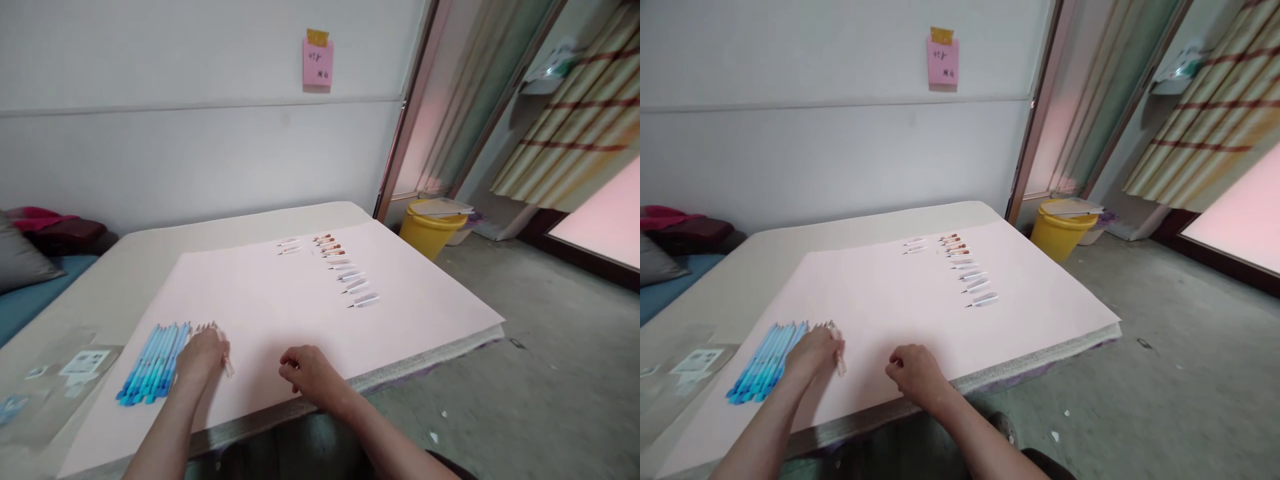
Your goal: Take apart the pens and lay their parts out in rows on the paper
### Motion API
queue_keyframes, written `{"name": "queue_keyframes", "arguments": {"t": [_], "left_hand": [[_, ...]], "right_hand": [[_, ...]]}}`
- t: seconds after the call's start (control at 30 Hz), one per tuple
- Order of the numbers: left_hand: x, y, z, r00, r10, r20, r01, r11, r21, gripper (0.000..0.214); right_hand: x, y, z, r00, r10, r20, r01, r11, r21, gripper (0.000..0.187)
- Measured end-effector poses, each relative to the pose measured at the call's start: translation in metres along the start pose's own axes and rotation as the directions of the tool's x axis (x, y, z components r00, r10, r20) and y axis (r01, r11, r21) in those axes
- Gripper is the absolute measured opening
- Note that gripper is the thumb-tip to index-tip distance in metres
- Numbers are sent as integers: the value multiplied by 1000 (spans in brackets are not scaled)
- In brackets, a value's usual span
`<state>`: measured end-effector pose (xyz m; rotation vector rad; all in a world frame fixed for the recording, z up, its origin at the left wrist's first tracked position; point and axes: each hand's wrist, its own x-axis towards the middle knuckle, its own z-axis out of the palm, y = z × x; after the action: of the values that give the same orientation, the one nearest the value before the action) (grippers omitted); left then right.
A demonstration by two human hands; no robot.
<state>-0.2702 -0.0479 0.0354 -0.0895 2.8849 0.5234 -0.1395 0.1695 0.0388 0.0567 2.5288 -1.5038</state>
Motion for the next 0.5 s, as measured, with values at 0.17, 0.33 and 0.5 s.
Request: {"name": "queue_keyframes", "arguments": {"t": [0.17,0.33,0.5], "left_hand": [[4,9,5,999,3,52,-1,1000,-28,16],[-10,39,13,979,147,143,-85,925,-371,28],[-38,75,22,871,391,296,119,416,-902,25]], "right_hand": [[3,1,4,1000,-9,-12,9,998,54,23],[12,2,6,994,50,-99,-25,969,245,21],[16,-2,-3,984,174,-31,-102,700,707,35]]}}
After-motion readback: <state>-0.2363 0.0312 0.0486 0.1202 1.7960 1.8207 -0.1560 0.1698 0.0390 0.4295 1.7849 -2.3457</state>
